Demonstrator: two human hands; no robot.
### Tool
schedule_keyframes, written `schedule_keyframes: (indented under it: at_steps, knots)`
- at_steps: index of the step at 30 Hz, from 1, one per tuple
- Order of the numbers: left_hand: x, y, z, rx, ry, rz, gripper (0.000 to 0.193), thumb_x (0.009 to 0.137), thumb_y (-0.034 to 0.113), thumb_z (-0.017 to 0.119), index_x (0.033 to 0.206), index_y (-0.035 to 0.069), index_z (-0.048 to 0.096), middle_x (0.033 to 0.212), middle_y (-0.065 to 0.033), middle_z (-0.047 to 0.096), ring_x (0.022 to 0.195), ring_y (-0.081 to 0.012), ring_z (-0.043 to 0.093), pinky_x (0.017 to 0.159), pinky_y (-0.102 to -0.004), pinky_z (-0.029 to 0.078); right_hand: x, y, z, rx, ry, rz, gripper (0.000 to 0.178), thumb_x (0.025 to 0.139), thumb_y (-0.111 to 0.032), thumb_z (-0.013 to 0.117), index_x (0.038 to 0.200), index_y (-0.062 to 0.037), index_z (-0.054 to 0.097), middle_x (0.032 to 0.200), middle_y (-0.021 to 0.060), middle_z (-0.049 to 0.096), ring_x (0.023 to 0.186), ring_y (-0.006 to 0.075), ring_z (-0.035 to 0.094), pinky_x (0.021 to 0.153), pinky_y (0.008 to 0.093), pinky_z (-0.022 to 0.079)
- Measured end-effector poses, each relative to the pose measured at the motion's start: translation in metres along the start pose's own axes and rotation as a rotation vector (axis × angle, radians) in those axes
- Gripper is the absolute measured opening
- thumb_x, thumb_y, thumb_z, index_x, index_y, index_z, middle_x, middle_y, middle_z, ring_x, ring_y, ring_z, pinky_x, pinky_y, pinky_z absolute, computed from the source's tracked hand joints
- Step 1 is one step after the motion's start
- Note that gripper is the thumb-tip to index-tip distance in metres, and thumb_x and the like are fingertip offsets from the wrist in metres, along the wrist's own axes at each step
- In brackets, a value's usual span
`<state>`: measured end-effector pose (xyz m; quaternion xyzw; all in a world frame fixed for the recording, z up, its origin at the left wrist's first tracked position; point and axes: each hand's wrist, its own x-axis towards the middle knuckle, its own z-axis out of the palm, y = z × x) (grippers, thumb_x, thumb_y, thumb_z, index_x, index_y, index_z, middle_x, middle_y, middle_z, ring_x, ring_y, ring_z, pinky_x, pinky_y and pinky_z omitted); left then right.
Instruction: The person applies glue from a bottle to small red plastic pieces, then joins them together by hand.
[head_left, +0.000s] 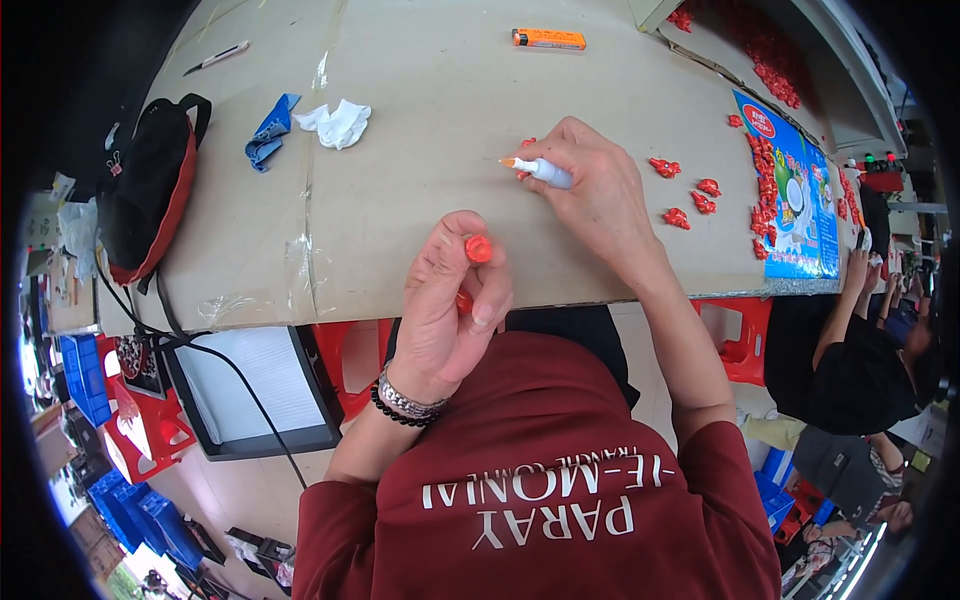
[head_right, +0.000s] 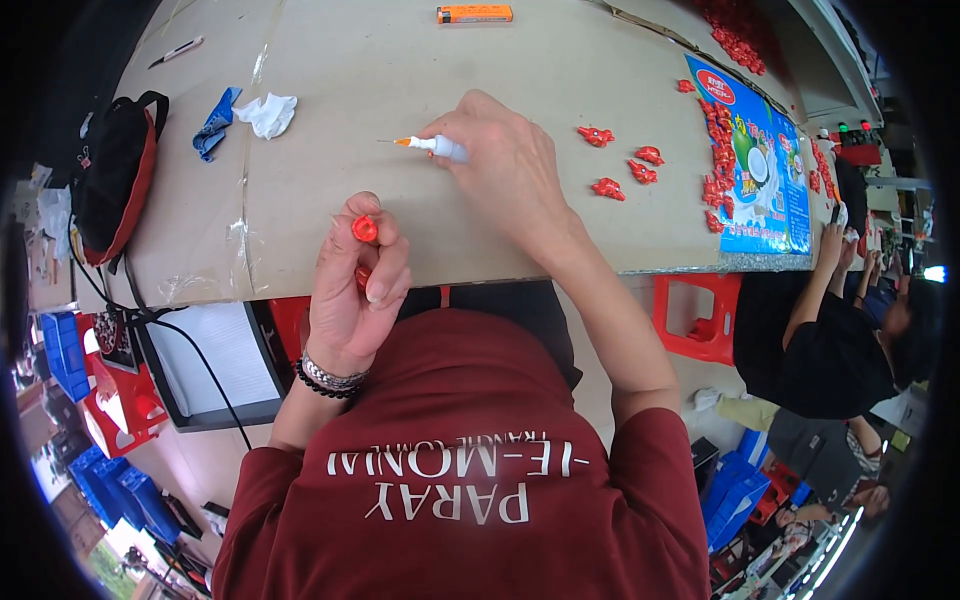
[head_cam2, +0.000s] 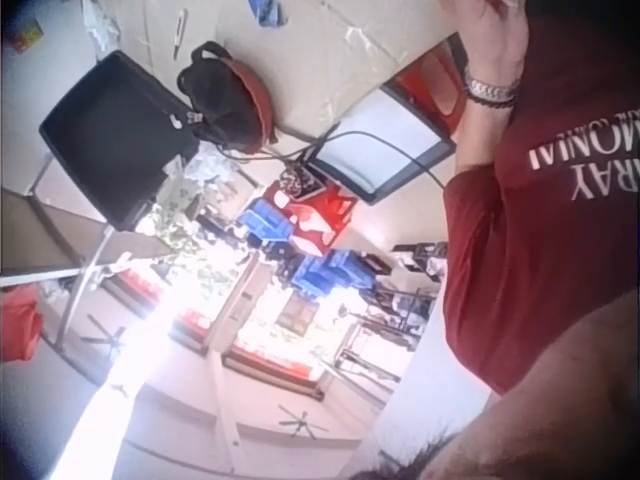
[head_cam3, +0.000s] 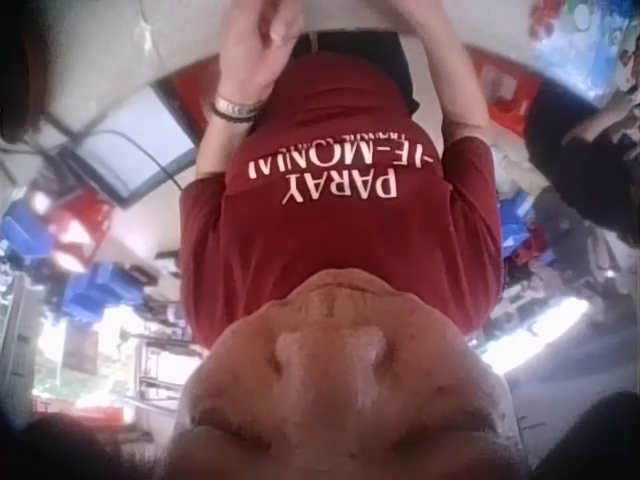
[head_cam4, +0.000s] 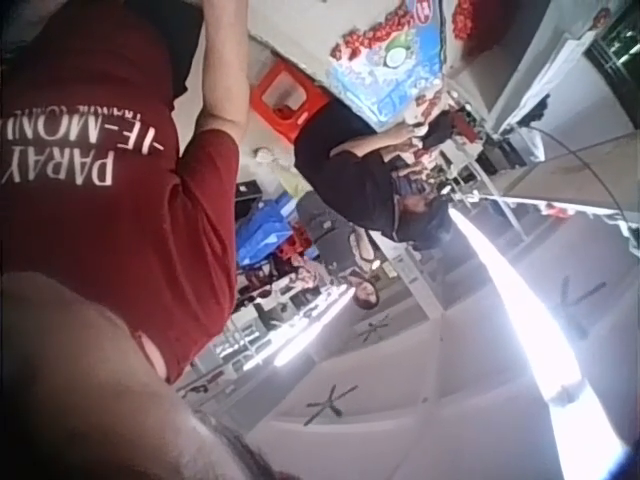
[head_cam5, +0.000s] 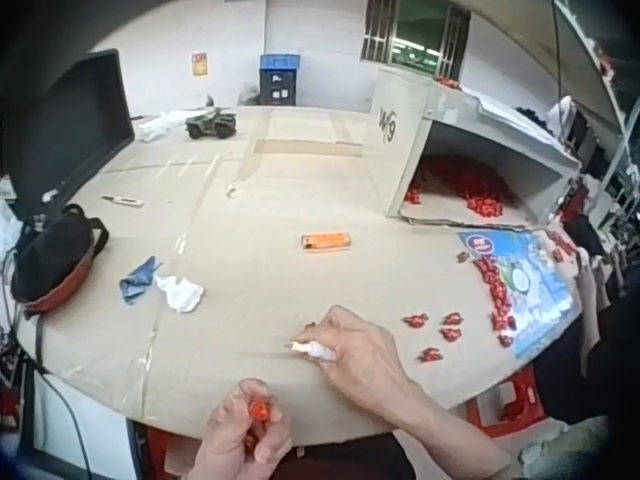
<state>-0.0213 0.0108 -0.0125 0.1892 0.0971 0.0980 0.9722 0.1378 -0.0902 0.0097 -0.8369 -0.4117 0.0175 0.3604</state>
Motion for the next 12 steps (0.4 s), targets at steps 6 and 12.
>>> schedule_keyframes:
  at_steps: [6,12]
  knots:
    - [0.005,0.0,-0.008,0.071,-0.177,0.034,0.027,0.098,0.034,0.048,0.105,0.008,0.049,0.085,-0.0036,0.05,0.049,-0.0064,0.041,0.04,-0.0187,0.029,-0.003,0.003,0.005,-0.155,-0.013,-0.042,0.018,0.071,0.0,0.071,0.087,-0.008,0.07,0.083,0.004,0.059,0.072,0.0221,0.06,0.06,0.0338,0.046]
    - [0.004,0.002,-0.009,0.089,-0.201,0.037,0.031,0.097,0.039,0.048,0.105,0.009,0.047,0.082,-0.003,0.047,0.048,-0.0068,0.04,0.04,-0.0187,0.029,-0.013,0.001,0.007,-0.103,0.143,-0.112,0.01,0.076,-0.001,0.062,0.084,-0.0042,0.066,0.089,0.0053,0.059,0.075,0.0257,0.063,0.061,0.0395,0.05]
